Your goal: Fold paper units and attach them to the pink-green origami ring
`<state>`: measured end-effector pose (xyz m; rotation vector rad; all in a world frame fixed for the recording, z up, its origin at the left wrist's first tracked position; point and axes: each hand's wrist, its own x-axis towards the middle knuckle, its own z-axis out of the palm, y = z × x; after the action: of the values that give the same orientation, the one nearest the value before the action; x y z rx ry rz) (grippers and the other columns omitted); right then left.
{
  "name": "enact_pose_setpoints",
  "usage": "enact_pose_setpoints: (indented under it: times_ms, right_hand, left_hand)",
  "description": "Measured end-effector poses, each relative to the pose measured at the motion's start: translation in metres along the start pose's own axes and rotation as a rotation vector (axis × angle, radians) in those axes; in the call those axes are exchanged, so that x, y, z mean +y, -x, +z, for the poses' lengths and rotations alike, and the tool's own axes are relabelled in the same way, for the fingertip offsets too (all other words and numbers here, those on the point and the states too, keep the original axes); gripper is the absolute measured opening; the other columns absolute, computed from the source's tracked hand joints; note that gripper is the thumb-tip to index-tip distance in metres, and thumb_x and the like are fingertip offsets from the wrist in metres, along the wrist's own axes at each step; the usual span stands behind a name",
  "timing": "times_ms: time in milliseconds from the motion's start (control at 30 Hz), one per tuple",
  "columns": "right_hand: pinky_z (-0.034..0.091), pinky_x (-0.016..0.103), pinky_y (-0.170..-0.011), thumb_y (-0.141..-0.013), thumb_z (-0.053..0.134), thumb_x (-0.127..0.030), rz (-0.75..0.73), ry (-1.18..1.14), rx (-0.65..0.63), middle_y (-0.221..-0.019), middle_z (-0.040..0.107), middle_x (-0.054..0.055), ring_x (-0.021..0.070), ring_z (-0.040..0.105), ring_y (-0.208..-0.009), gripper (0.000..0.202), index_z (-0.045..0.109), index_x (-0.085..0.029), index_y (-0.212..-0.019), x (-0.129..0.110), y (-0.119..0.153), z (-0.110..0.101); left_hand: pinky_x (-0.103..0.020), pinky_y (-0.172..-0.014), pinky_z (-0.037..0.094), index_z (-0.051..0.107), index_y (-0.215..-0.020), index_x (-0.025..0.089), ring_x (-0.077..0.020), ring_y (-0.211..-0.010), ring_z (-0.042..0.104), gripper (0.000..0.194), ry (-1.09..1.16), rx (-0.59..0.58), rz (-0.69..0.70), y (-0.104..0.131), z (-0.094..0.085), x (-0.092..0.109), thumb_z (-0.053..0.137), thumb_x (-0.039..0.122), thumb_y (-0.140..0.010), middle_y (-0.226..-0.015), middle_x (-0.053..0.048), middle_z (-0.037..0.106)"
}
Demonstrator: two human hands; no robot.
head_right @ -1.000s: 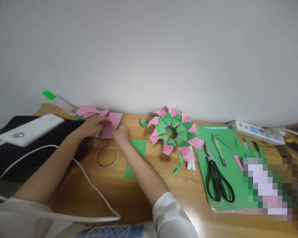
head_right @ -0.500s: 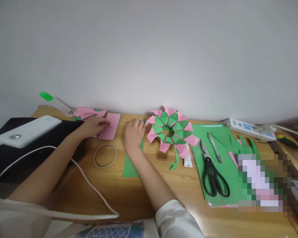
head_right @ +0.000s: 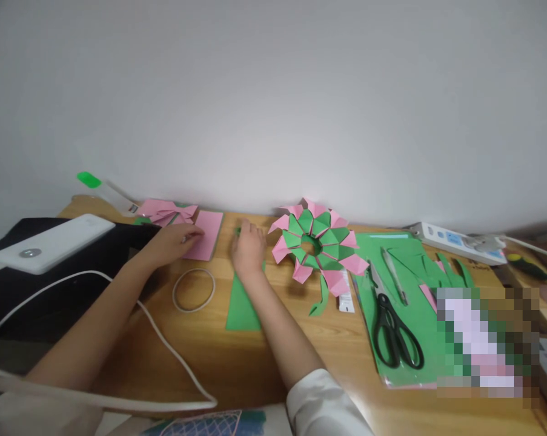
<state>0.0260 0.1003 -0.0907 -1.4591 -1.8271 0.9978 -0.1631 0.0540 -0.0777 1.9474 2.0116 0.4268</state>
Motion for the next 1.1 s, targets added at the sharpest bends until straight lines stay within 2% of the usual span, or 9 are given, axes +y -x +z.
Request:
enact_pose_setpoints:
  times_ms: [167, 400, 533, 667, 767, 867, 900, 1000, 1100]
  right_hand:
    - [0.053, 0.035, -0.086, -0.08, 0.062, -0.019, 0.063, -0.391, -0.107, -0.098, 0.07, 0.005, 0.0183, 0.067, -0.09, 0.04, 0.055, -0.019, -0.119, 0.002, -0.004, 0.011]
    - [0.058, 0.035, -0.073, -0.086, 0.054, -0.038, 0.145, -0.705, -0.229, -0.071, 0.068, 0.002, 0.0182, 0.07, -0.076, 0.017, 0.058, -0.023, -0.09, 0.01, -0.008, 0.027]
    - [0.056, 0.037, -0.079, -0.083, 0.057, -0.035, 0.081, -0.665, -0.177, -0.082, 0.068, 0.003, 0.0185, 0.068, -0.082, 0.02, 0.058, -0.022, -0.098, -0.006, -0.014, 0.041]
    - [0.041, 0.042, -0.105, -0.069, 0.067, -0.016, -0.067, -0.506, -0.066, -0.111, 0.066, 0.008, 0.0227, 0.057, -0.114, 0.036, 0.061, -0.02, -0.105, -0.037, -0.005, 0.038]
    - [0.039, 0.039, -0.106, -0.073, 0.063, -0.013, -0.2, -0.406, -0.037, -0.114, 0.066, 0.008, 0.0218, 0.056, -0.115, 0.034, 0.064, -0.02, -0.105, -0.057, 0.021, 0.001]
    - [0.046, 0.038, -0.096, -0.082, 0.059, -0.023, -0.403, -0.135, 0.006, -0.106, 0.069, 0.006, 0.0205, 0.062, -0.101, 0.026, 0.065, -0.021, -0.107, -0.056, 0.044, -0.062]
    - [0.048, 0.038, -0.093, -0.085, 0.058, -0.026, -0.367, -0.06, 0.046, -0.104, 0.07, 0.006, 0.02, 0.064, -0.098, 0.026, 0.065, -0.021, -0.109, -0.049, 0.048, -0.087]
    - [0.046, 0.042, -0.096, -0.081, 0.066, -0.026, -0.004, 0.119, 0.211, -0.103, 0.07, 0.006, 0.0224, 0.063, -0.101, 0.022, 0.066, -0.02, -0.102, -0.011, 0.045, -0.159]
    - [0.045, 0.047, -0.097, -0.083, 0.067, -0.024, 0.233, 0.143, 0.288, -0.107, 0.067, 0.011, 0.0251, 0.061, -0.106, 0.025, 0.064, -0.014, -0.105, 0.034, 0.033, -0.21]
  left_hand:
    - [-0.035, -0.085, 0.054, 0.071, -0.097, 0.018, -0.0231, -0.092, 0.069, 0.032, 0.069, 0.103, 0.013, 0.01, 0.008, 0.0, 0.044, 0.025, -0.082, -0.1, -0.008, 0.076]
    - [-0.034, -0.084, 0.053, 0.07, -0.096, 0.015, -0.0233, -0.091, 0.069, 0.031, 0.112, 0.425, -0.107, 0.023, 0.025, -0.005, 0.043, 0.022, -0.083, -0.1, -0.011, 0.075]
    - [-0.035, -0.08, 0.052, 0.069, -0.098, 0.013, -0.0227, -0.079, 0.068, 0.031, 0.12, 0.587, -0.198, 0.03, 0.028, -0.004, 0.043, 0.025, -0.085, -0.097, -0.012, 0.075]
    - [-0.032, -0.074, 0.051, 0.068, -0.097, 0.016, -0.0202, -0.074, 0.066, 0.029, 0.165, 0.615, -0.214, 0.032, 0.026, -0.001, 0.045, 0.028, -0.086, -0.095, -0.009, 0.074]
    - [-0.03, -0.072, 0.051, 0.068, -0.094, 0.017, -0.019, -0.072, 0.064, 0.025, 0.22, 0.581, -0.216, 0.033, 0.022, 0.003, 0.048, 0.029, -0.084, -0.094, -0.008, 0.074]
    - [-0.033, -0.078, 0.051, 0.067, -0.096, 0.018, -0.0212, -0.08, 0.065, 0.024, 0.299, 0.508, -0.205, 0.035, 0.015, 0.01, 0.05, 0.03, -0.083, -0.102, -0.009, 0.072]
    - [-0.034, -0.08, 0.051, 0.067, -0.095, 0.019, -0.0223, -0.083, 0.066, 0.024, 0.335, 0.471, -0.197, 0.034, 0.013, 0.013, 0.051, 0.031, -0.082, -0.103, -0.008, 0.072]
    - [-0.036, -0.083, 0.052, 0.067, -0.091, 0.02, -0.024, -0.088, 0.066, 0.024, 0.476, 0.302, -0.158, 0.023, 0.011, 0.029, 0.057, 0.038, -0.078, -0.098, -0.006, 0.073]
    - [-0.035, -0.079, 0.055, 0.067, -0.095, 0.019, -0.0248, -0.091, 0.069, 0.04, 0.646, 0.073, -0.124, 0.0, 0.02, 0.058, 0.059, 0.053, -0.077, -0.101, -0.007, 0.074]
